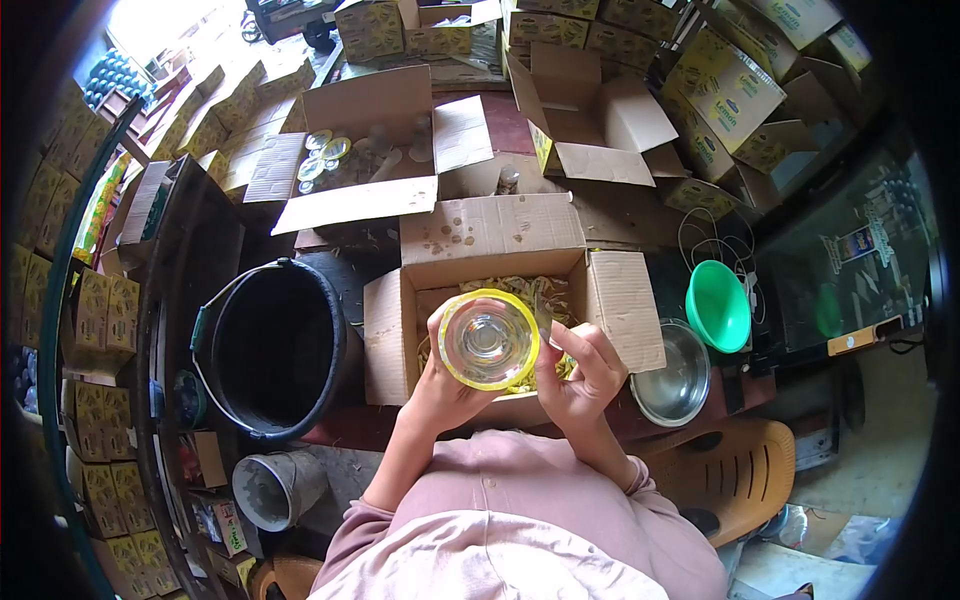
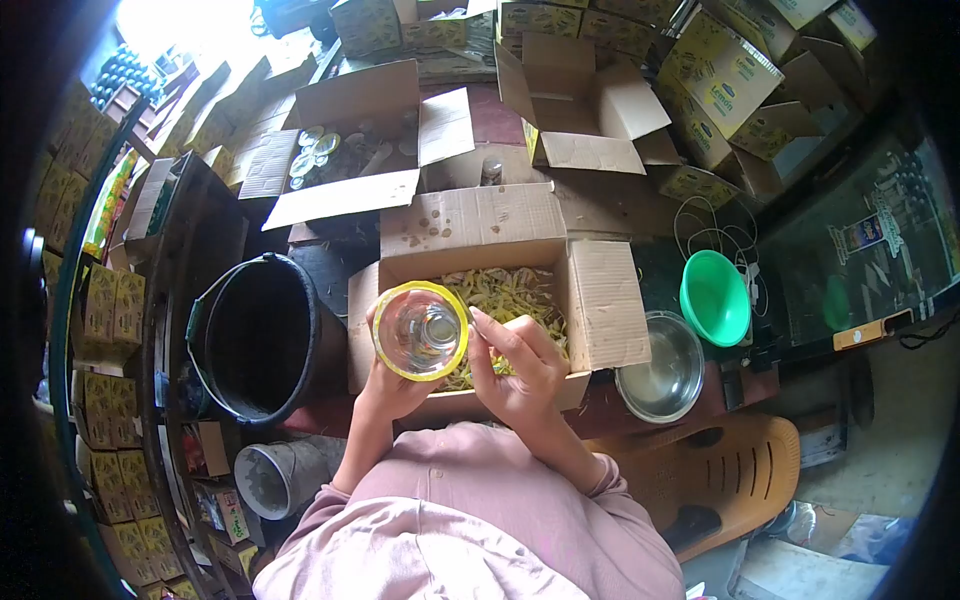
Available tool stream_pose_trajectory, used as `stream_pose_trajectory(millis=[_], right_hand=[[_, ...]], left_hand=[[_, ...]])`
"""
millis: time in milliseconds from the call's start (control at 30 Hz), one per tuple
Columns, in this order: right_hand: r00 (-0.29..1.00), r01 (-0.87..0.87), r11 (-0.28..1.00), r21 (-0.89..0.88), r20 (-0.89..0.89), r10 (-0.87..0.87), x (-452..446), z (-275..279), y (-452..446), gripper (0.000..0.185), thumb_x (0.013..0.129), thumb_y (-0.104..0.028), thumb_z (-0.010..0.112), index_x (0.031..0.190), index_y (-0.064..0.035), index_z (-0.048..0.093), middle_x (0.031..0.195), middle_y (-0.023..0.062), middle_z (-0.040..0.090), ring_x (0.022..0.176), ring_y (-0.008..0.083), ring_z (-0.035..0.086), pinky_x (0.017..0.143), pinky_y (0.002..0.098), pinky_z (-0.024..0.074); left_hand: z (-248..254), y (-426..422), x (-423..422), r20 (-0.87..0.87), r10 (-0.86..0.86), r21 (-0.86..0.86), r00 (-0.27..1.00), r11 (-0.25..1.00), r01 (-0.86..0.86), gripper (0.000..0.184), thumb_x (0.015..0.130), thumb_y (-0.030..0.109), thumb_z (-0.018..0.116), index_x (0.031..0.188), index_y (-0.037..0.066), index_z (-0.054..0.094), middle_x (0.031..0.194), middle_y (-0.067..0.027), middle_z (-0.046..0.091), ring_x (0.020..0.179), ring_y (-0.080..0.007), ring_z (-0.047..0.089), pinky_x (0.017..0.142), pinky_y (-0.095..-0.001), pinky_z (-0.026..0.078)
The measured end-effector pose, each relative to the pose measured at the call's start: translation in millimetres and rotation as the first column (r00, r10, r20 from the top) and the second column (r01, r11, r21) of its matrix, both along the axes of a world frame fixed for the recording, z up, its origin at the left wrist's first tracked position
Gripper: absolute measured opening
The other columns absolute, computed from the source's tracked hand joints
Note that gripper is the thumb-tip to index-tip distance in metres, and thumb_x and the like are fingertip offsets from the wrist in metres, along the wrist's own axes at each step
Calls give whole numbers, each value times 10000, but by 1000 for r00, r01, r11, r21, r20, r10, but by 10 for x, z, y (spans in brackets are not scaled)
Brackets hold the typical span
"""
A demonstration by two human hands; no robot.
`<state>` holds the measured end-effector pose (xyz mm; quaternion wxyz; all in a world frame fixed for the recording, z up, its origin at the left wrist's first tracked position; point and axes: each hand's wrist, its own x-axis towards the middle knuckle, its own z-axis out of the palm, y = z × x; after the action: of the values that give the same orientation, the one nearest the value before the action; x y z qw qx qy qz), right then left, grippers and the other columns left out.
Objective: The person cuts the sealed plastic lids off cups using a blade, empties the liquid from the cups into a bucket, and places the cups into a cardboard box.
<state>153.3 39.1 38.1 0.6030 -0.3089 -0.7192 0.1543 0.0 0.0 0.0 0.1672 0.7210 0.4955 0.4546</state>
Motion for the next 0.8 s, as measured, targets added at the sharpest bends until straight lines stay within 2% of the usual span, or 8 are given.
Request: stream_pose_trajectory(millis=[67,167,267,367,467,667,767,800], right_hand=[[1000,-9,1000,1,3,9,2,14,13,273,667,63,654,919,-40,637,615,40,533,500,105,495,439,205,396],[999,-47,998,-33,-17,47,19,31,31,264,665,63,656,911,-33,637,611,39,527,496,98,487,441,204,394],[997,-64,995,-79,-40,61,46,54,16,258,666,62,660,905,-31,638,609,37,524,496,94,482,443,202,392],[994,-109,991,-79,-23,108,79,41,-1,208,670,68,634,866,4,605,644,39,502,545,105,469,446,197,336],[996,-82,995,-64,-32,80,63,29,5,250,665,55,668,899,-32,641,608,34,524,497,96,479,439,203,385],[999,-51,999,-6,-14,51,31,60,9,271,660,64,662,912,-36,651,599,33,513,492,98,474,434,207,380],[999,-51,999,8,7,51,41,40,43,278,660,67,657,917,-38,653,596,32,509,489,96,471,434,206,380],[998,-63,998,-5,-2,63,45,43,44,282,658,68,656,919,-38,653,597,32,509,489,95,471,434,205,381]], left_hand=[[17,12,-2,-22,-28,63,999,998,30,808,631,141,738,1261,34,244,1205,-144,342,1118,-298,398,964,-399,307],[22,7,6,161,-128,40,979,992,123,788,609,129,738,1243,25,282,1182,-145,365,1102,-294,397,954,-390,310],[21,-5,12,216,-125,-7,968,992,129,757,595,136,741,1223,22,332,1171,-141,376,1099,-286,390,952,-383,309],[-4,-9,33,344,-123,-8,931,991,134,724,593,136,740,1205,24,370,1162,-136,387,1103,-280,382,955,-381,305],[-11,-1,24,390,-140,-11,910,988,157,726,590,133,737,1208,26,371,1166,-134,385,1104,-276,388,952,-371,312],[54,-10,13,430,-145,-62,891,980,190,730,575,140,742,1201,28,383,1179,-132,377,1117,-270,395,949,-356,328],[71,-4,-13,332,-191,-39,924,976,216,737,570,143,745,1203,27,385,1193,-130,364,1127,-274,390,961,-361,322],[60,-4,-13,348,-196,-45,917,973,225,739,569,145,745,1204,27,385,1195,-130,360,1130,-276,388,964,-362,320]])
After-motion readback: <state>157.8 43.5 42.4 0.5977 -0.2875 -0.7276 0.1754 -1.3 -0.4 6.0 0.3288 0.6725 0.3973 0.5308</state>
